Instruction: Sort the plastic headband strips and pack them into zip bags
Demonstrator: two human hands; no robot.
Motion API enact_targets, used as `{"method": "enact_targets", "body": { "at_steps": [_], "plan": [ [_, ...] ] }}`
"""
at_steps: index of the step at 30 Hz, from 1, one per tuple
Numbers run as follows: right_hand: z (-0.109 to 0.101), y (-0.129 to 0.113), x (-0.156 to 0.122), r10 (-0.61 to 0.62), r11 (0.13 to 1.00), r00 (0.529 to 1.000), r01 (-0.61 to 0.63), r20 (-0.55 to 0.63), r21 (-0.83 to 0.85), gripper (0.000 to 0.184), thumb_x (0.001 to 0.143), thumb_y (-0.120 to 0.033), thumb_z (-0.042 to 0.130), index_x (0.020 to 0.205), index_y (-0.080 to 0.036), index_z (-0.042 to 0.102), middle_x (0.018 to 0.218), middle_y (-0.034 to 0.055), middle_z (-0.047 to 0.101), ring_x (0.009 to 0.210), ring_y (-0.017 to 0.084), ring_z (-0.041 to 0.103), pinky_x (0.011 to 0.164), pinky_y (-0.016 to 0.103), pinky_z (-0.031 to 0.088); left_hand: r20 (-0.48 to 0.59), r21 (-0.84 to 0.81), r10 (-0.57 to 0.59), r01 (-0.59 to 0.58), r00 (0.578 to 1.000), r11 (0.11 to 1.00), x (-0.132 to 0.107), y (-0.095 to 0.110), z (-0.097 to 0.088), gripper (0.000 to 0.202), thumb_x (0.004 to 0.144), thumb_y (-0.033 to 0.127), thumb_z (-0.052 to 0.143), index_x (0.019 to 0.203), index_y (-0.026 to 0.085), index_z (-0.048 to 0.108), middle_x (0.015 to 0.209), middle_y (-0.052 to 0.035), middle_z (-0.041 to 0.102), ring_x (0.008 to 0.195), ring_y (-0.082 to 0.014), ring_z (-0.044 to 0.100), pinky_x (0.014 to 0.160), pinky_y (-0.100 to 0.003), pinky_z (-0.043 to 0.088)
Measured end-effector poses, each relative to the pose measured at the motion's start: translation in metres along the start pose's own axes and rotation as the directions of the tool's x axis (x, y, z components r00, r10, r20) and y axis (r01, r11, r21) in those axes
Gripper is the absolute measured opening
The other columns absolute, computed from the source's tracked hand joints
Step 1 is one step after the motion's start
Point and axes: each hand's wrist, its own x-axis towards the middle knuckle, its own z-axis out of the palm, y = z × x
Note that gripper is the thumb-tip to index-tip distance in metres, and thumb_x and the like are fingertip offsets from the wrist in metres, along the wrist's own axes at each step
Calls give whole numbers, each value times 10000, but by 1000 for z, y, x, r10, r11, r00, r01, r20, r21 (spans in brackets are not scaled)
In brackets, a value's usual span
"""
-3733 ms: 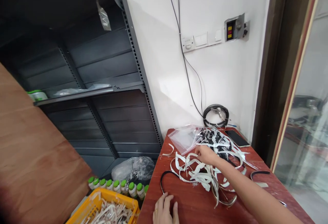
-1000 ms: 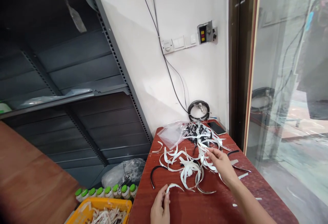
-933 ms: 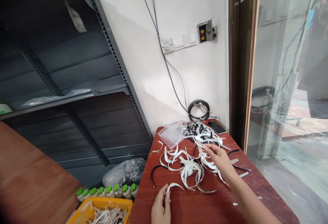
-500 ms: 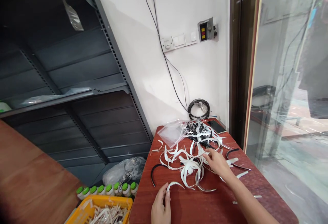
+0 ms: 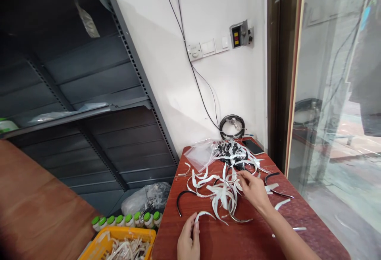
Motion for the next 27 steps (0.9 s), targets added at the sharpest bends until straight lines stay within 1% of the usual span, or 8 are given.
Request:
{"method": "enact_targets", "body": {
  "at_steps": [3, 5, 8, 11, 14, 17, 21, 27],
  "plan": [
    [7, 4, -9, 101, 959, 995, -99, 4, 265, 340, 766, -462, 587, 945, -179, 645, 922, 73, 700, 839, 238, 643, 728, 304, 494, -12, -3, 9, -9, 1000, 1000, 0, -2, 1, 447, 857, 479, 405, 1088, 172, 634, 1114, -117, 660, 1019, -227, 612, 905, -333, 478],
    [12, 5, -15, 180, 868, 982, -189, 63, 460, 390, 726, -475, 652, 957, -161, 635, 946, 93, 694, 897, 262, 640, 745, 325, 511, -19, 1, 14, -14, 1000, 1000, 0, -3, 0, 444, 855, 481, 411, 1087, 177, 637, 1118, -116, 659, 1023, -229, 612, 904, -336, 481],
    [15, 7, -19, 298, 692, 945, -310, 132, 652, 428, 665, -458, 735, 952, -159, 627, 925, 96, 695, 931, 285, 641, 715, 334, 536, 29, 21, 20, -21, 999, 1000, 1, -4, -3, 433, 855, 468, 421, 1102, 181, 632, 1137, -114, 652, 1035, -225, 611, 907, -331, 485],
    [14, 5, -16, 360, 526, 923, -323, 138, 787, 379, 644, -417, 766, 907, -177, 633, 881, 69, 698, 925, 267, 649, 700, 304, 550, 73, 42, 29, -32, 997, 999, 2, -3, -6, 422, 859, 447, 424, 1122, 184, 624, 1148, -112, 648, 1041, -218, 612, 910, -324, 488],
    [13, 2, -6, 361, 447, 925, -286, 122, 848, 332, 623, -359, 783, 876, -197, 641, 860, 51, 695, 901, 238, 659, 672, 265, 560, 65, 50, 33, -36, 997, 998, 2, 0, -8, 415, 858, 440, 430, 1116, 183, 629, 1143, -114, 651, 1036, -218, 616, 913, -326, 489],
    [14, -3, 5, 349, 459, 931, -272, 110, 846, 331, 599, -332, 789, 861, -201, 635, 857, 58, 691, 882, 242, 664, 624, 268, 569, 68, 43, 38, -41, 997, 998, 3, 2, -9, 408, 855, 434, 440, 1109, 181, 633, 1137, -114, 655, 1036, -219, 616, 912, -326, 490],
    [24, -7, 21, 307, 513, 946, -257, 105, 819, 338, 605, -379, 775, 844, -198, 620, 853, 56, 679, 881, 235, 663, 621, 270, 565, 65, 47, 42, -45, 997, 998, 2, 1, -8, 405, 863, 423, 428, 1113, 178, 630, 1136, -114, 654, 1045, -218, 611, 911, -327, 490],
    [36, -6, 35, 226, 682, 960, -278, 166, 676, 420, 593, -459, 755, 875, -167, 650, 858, 62, 685, 801, 218, 659, 622, 281, 525, 76, 61, 33, -38, 997, 997, 1, 0, -9, 396, 870, 408, 426, 1135, 185, 618, 1158, -109, 643, 1064, -215, 600, 922, -322, 480]
  ]
}}
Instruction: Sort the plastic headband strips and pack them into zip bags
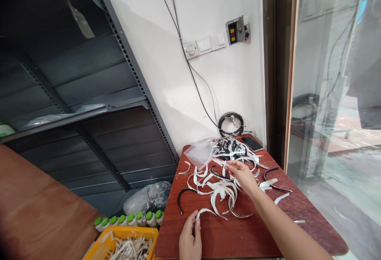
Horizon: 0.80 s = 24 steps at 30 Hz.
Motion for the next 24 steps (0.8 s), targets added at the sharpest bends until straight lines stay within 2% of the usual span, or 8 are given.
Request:
{"method": "enact_targets", "body": {
  "at_steps": [5, 9, 10, 12, 14, 15, 20, 24],
  "plan": [
    [-33, -5, -2, -32, 953, 999, 22, -29, -303, 430, 656, -472, 673, 944, -153, 658, 899, 79, 693, 782, 214, 627, 632, 287, 477, 24, 6, -4, 4, 1000, 1000, 0, 3, -2, 388, 878, 385, 419, 1149, 178, 604, 1172, -110, 634, 1082, -213, 586, 932, -325, 471],
    [-72, -14, -15, -76, 853, 995, 33, -61, -520, 291, 700, -424, 627, 865, -188, 672, 846, 52, 695, 768, 223, 613, 680, 293, 432, 46, 11, -11, 10, 999, 1000, -1, 1, 0, 391, 876, 388, 420, 1155, 181, 598, 1181, -110, 628, 1092, -220, 578, 937, -336, 464],
    [-78, -16, -19, -82, 791, 996, 44, -34, -610, 244, 721, -402, 610, 845, -203, 676, 827, 41, 696, 753, 220, 613, 679, 289, 422, 45, 11, -8, 8, 999, 1000, 0, 0, 1, 392, 875, 391, 421, 1157, 184, 596, 1184, -108, 626, 1093, -221, 577, 940, -339, 462],
    [-86, -16, -29, -80, 576, 995, 96, 61, -812, 193, 784, -353, 544, 835, -226, 680, 816, 28, 695, 751, 213, 618, 675, 278, 410, 38, 11, -3, 3, 999, 1000, 0, -2, 2, 393, 871, 395, 424, 1162, 191, 593, 1188, -103, 625, 1094, -224, 577, 943, -345, 459],
    [-87, -12, -36, -56, 335, 986, 165, 156, -928, 218, 835, -303, 474, 843, -240, 683, 858, 30, 689, 809, 208, 617, 703, 270, 405, 45, 13, -1, 1, 999, 1000, 1, -3, 2, 394, 866, 396, 432, 1163, 194, 593, 1185, -100, 628, 1090, -227, 580, 941, -349, 461],
    [-85, -10, -39, -46, 258, 982, 189, 183, -947, 228, 843, -283, 461, 835, -242, 685, 880, 36, 682, 844, 211, 609, 723, 270, 401, 50, 15, -1, 1, 999, 1000, 1, -2, 1, 394, 863, 396, 435, 1160, 192, 595, 1182, -101, 630, 1085, -229, 583, 938, -349, 463],
    [-69, 5, -44, -34, 139, 978, 209, 206, -968, 176, 766, -172, 526, 681, -191, 678, 819, 90, 634, 879, 258, 554, 747, 309, 373, 51, 6, -4, 4, 999, 1000, 2, -1, 0, 390, 859, 393, 442, 1148, 188, 604, 1172, -105, 635, 1076, -232, 588, 934, -348, 464],
    [-61, 7, -43, -43, 107, 976, 217, 214, -970, 265, 812, -150, 459, 629, -172, 650, 791, 103, 614, 847, 247, 544, 736, 311, 368, 34, -25, -11, 12, 999, 1000, 1, -8, 2, 382, 851, 400, 462, 1148, 209, 607, 1172, -97, 634, 1080, -234, 584, 937, -344, 458]
  ]
}}
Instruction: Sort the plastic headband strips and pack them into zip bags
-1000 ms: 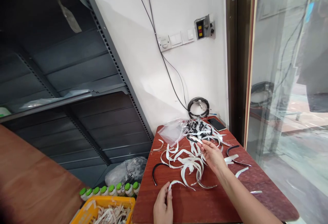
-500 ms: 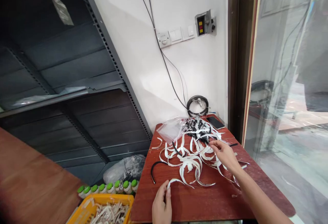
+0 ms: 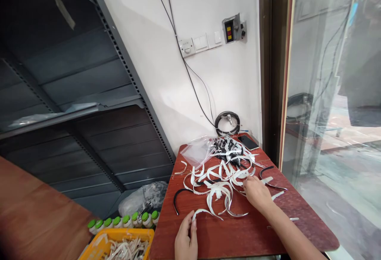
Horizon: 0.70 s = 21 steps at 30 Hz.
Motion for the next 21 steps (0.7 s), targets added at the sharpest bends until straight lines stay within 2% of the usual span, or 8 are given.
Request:
{"method": "enact_targets", "body": {
  "at_steps": [4, 7, 10, 13, 15, 19, 21],
  "plan": [
    [-10, -4, -1, -19, 999, 999, 20, -29, 48, 279, 868, -213, 411, 737, -205, 657, 846, 67, 615, 857, 216, 549, 747, 290, 380, -2, -19, -27, 27, 1000, 999, -1, -2, 1, 391, 849, 413, 463, 1153, 210, 603, 1187, -99, 624, 1099, -238, 569, 952, -348, 444],
    [-19, -9, -6, -31, 958, 999, 42, -42, 283, 244, 870, -312, 437, 781, -206, 638, 853, 44, 626, 821, 200, 560, 744, 282, 396, 2, -17, -56, 56, 998, 998, -2, 5, -1, 402, 859, 418, 443, 1161, 200, 594, 1199, -104, 615, 1114, -239, 556, 967, -360, 432],
    [-24, -16, -13, 0, 814, 1000, -7, 11, 581, 284, 832, -434, 498, 731, -189, 599, 765, 28, 619, 740, 188, 553, 692, 268, 403, 18, -15, -84, 85, 996, 996, -3, 15, -5, 413, 866, 419, 428, 1171, 189, 585, 1216, -109, 603, 1122, -237, 549, 978, -367, 425],
    [-25, -24, -19, 19, 639, 993, -99, 113, 763, 386, 778, -543, 545, 649, -180, 543, 628, 1, 549, 616, 148, 493, 598, 239, 371, 32, -24, -102, 103, 994, 994, -3, 23, -7, 409, 870, 416, 422, 1168, 190, 586, 1218, -106, 602, 1127, -234, 547, 986, -365, 420],
    [-24, -28, -23, 20, 534, 987, -147, 161, 833, 422, 752, -576, 573, 629, -175, 534, 597, -10, 511, 579, 126, 450, 571, 229, 348, 29, -33, -108, 109, 994, 994, -3, 26, -8, 405, 869, 416, 423, 1162, 192, 590, 1215, -103, 605, 1128, -232, 547, 988, -362, 420],
    [-21, -37, -33, -2, 340, 972, -218, 233, 915, 394, 749, -547, 616, 674, -165, 555, 601, -25, 483, 544, 96, 383, 526, 212, 294, 23, -40, -116, 117, 993, 992, -3, 28, -8, 403, 877, 413, 413, 1168, 191, 581, 1217, -99, 601, 1130, -223, 544, 991, -362, 417],
    [-20, -42, -40, -42, 274, 962, -250, 271, 929, 382, 757, -534, 620, 693, -163, 549, 590, -37, 456, 522, 84, 342, 503, 207, 256, 16, -34, -115, 116, 993, 993, -5, 30, -9, 398, 882, 411, 410, 1171, 195, 576, 1219, -97, 598, 1132, -220, 539, 991, -363, 414]
  ]
}}
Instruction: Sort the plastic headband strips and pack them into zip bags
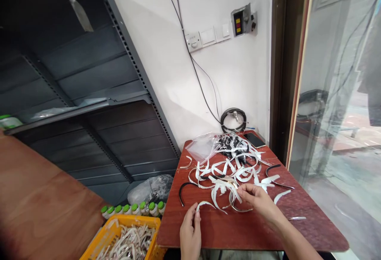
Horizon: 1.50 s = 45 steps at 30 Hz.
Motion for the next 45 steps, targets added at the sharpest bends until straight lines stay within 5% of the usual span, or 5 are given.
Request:
{"method": "enact_targets", "body": {
  "at_steps": [8, 12, 18, 22, 45],
  "plan": [
    [29, -4, -25, 1, 987, 985, 26, 174, -158, 367, 780, -517, 594, 678, -165, 563, 660, -12, 504, 646, 125, 432, 620, 215, 351, -54, -39, 22, -24, 998, 999, -7, 11, -2, 366, 863, 401, 457, 1119, 188, 607, 1130, -120, 612, 1029, -226, 580, 939, -371, 436],
    [37, 5, -28, 1, 977, 984, 36, 176, -209, 405, 765, -562, 566, 650, -174, 552, 630, -3, 513, 621, 138, 457, 596, 223, 374, -89, -391, -103, 60, 991, 919, -1, 14, -11, 360, 803, 434, 554, 1046, 189, 658, 1153, -123, 605, 1104, -255, 542, 1005, -394, 373],
    [36, 40, -26, -57, 954, 991, 90, 121, -285, 431, 786, -589, 514, 645, -184, 554, 623, 12, 528, 616, 158, 491, 586, 234, 405, 287, -952, -263, 306, 921, 33, 11, -3, -35, 430, 846, 497, 459, 837, 143, 702, 819, -100, 692, 801, -180, 655, 1015, -425, 361],
    [35, 59, -25, -100, 932, 988, 135, 117, -336, 373, 821, -538, 506, 711, -192, 589, 688, 20, 566, 694, 178, 523, 656, 238, 421, 313, -946, -260, 275, 913, -171, 10, -17, -36, 439, 863, 488, 437, 729, 156, 691, 683, -57, 663, 691, -131, 634, 1024, -416, 353],
    [43, 63, -30, -138, 886, 988, 153, 66, -437, 339, 869, -499, 453, 737, -211, 576, 739, 25, 601, 746, 195, 556, 715, 267, 414, 244, -961, -271, 270, 931, 62, 11, 3, -36, 432, 823, 521, 457, 523, 212, 433, 472, 66, 331, 425, -68, 311, 1014, -522, 345]
  ]
}}
